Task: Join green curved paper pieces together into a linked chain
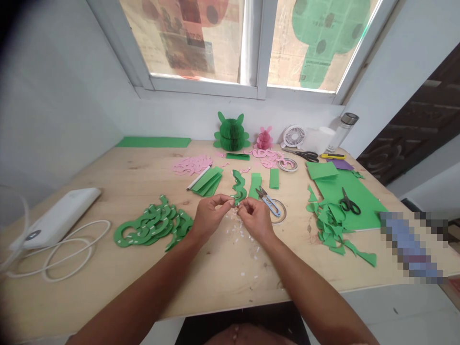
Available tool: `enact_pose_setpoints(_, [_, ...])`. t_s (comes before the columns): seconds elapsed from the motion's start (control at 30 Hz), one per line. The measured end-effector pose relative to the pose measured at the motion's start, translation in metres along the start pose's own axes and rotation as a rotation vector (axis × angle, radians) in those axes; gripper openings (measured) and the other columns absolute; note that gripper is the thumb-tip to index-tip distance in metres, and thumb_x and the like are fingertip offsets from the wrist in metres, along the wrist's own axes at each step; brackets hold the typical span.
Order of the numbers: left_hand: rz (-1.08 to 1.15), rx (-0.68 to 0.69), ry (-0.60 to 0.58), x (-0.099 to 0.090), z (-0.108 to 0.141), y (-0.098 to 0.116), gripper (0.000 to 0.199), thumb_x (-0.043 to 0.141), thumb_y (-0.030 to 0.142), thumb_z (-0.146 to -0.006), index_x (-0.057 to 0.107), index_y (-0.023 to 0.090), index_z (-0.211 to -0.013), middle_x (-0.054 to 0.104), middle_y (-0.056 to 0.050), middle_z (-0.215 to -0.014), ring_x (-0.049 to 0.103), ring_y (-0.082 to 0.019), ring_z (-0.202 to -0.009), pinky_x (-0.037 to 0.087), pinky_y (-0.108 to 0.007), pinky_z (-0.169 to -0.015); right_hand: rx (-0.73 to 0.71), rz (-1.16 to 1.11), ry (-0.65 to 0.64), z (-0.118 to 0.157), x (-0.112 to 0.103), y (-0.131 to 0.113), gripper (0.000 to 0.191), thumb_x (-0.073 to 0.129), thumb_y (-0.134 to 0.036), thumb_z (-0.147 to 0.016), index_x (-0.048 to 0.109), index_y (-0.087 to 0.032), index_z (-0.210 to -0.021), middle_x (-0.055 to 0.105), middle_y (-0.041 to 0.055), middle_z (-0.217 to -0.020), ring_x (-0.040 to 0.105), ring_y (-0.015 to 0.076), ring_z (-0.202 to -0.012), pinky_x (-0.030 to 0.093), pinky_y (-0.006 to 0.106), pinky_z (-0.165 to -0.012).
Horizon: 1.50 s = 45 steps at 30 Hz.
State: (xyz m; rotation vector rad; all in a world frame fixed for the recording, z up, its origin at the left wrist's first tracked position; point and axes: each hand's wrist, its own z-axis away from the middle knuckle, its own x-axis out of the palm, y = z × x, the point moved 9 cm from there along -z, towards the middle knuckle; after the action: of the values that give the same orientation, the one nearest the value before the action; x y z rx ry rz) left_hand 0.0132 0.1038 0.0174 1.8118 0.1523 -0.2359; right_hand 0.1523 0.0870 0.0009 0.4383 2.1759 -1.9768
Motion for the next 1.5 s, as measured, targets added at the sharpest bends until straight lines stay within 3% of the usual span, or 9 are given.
enact_pose_setpoints(0.17, [0.164, -0.127, 0.024, -0.005, -0.006, -0.016, 0.017, 0.060, 0.031, -0.068, 0.064, 0.015, -0.064, 0.067, -0.001, -0.063, 0.061, -0.015, -0.062, 0.048, -0.026, -0.063, 0.034, -0.016, -0.006, -0.003, -0.005, 0.001, 0.012, 0.054, -0.026, -0.070, 0.060, -0.017, -0.064, 0.060, -0.0003, -0.055, 0.049, 0.0116, -0.048, 0.037, 0.022, -0.047])
enact_pose_setpoints(0.3, [0.228, -0.169, 0.057, -0.012, -0.009, -0.019, 0.020, 0.063, 0.035, -0.065, 0.064, 0.015, -0.065, 0.067, -0.002, -0.063, 0.062, -0.015, -0.062, 0.050, -0.027, -0.065, 0.026, 0.020, -0.113, -0.002, 0.000, -0.004, 0.014, 0.052, -0.024, -0.071, 0.059, -0.018, -0.060, 0.056, -0.0021, -0.049, 0.046, 0.0107, -0.044, 0.034, 0.022, -0.045])
enact_pose_setpoints(0.5, [0.268, -0.160, 0.056, -0.016, -0.009, -0.012, 0.019, 0.064, 0.034, -0.065, 0.063, 0.015, -0.063, 0.066, -0.002, -0.062, 0.062, -0.016, -0.063, 0.051, -0.029, -0.067, -0.164, 0.085, -0.212, 0.003, 0.007, -0.025, 0.017, 0.048, -0.010, -0.065, 0.062, -0.019, -0.066, 0.063, 0.0001, -0.067, 0.054, 0.0128, -0.059, 0.038, 0.022, -0.052])
enact_pose_setpoints(0.67, [0.324, -0.169, 0.056, -0.017, -0.008, -0.007, 0.013, 0.064, 0.028, -0.066, 0.063, 0.015, -0.064, 0.065, -0.001, -0.061, 0.061, -0.015, -0.062, 0.051, -0.030, -0.071, -0.228, 0.112, -0.346, 0.009, 0.020, -0.031, 0.021, 0.050, -0.018, -0.075, 0.061, -0.018, -0.058, 0.065, 0.0038, -0.075, 0.058, 0.0156, -0.071, 0.040, 0.025, -0.061])
enact_pose_setpoints(0.8, [0.356, -0.157, 0.019, -0.015, -0.008, -0.002, 0.011, 0.065, 0.027, -0.065, 0.063, 0.016, -0.063, 0.065, 0.000, -0.060, 0.061, -0.014, -0.062, 0.051, -0.030, -0.071, -0.112, 0.028, -0.229, 0.004, 0.009, -0.021, 0.009, 0.057, -0.024, -0.072, 0.064, -0.019, -0.073, 0.065, 0.0031, -0.077, 0.057, 0.0158, -0.069, 0.042, 0.027, -0.063])
enact_pose_setpoints(0.9, [0.354, -0.141, -0.050, -0.010, -0.008, 0.000, 0.012, 0.065, 0.028, -0.066, 0.064, 0.016, -0.063, 0.065, -0.001, -0.061, 0.060, -0.014, -0.062, 0.050, -0.029, -0.068, 0.020, -0.193, -0.131, -0.002, -0.004, -0.010, 0.017, 0.056, -0.032, -0.074, 0.064, -0.018, -0.081, 0.066, 0.0041, -0.080, 0.057, 0.0151, -0.068, 0.042, 0.026, -0.061])
enact_pose_setpoints(1.03, [0.326, -0.139, -0.198, 0.002, -0.005, 0.001, 0.015, 0.066, 0.030, -0.067, 0.065, 0.016, -0.065, 0.065, -0.002, -0.063, 0.058, -0.014, -0.063, 0.048, -0.028, -0.067, 0.129, -0.459, -0.170, -0.002, -0.003, -0.004, 0.023, 0.059, -0.040, -0.075, 0.063, -0.017, -0.076, 0.061, 0.0024, -0.067, 0.053, 0.0126, -0.061, 0.039, 0.023, -0.055])
enact_pose_setpoints(1.17, [0.331, -0.163, -0.307, 0.011, -0.002, 0.001, 0.020, 0.065, 0.034, -0.068, 0.066, 0.015, -0.068, 0.066, -0.002, -0.066, 0.058, -0.014, -0.065, 0.046, -0.027, -0.068, 0.119, -0.448, -0.137, -0.004, -0.003, -0.002, 0.023, 0.067, -0.039, -0.070, 0.062, -0.017, -0.069, 0.055, -0.0015, -0.054, 0.045, 0.0095, -0.052, 0.034, 0.022, -0.050])
enact_pose_setpoints(1.5, [0.277, -0.229, -0.328, 0.018, 0.001, -0.010, 0.023, 0.067, 0.037, -0.065, 0.064, 0.015, -0.065, 0.065, -0.001, -0.063, 0.056, -0.012, -0.060, 0.042, -0.024, -0.062, 0.096, -0.359, -0.023, -0.005, -0.008, 0.004, 0.022, 0.068, -0.037, -0.068, 0.059, -0.017, -0.063, 0.051, -0.0042, -0.047, 0.039, 0.0084, -0.046, 0.029, 0.022, -0.047])
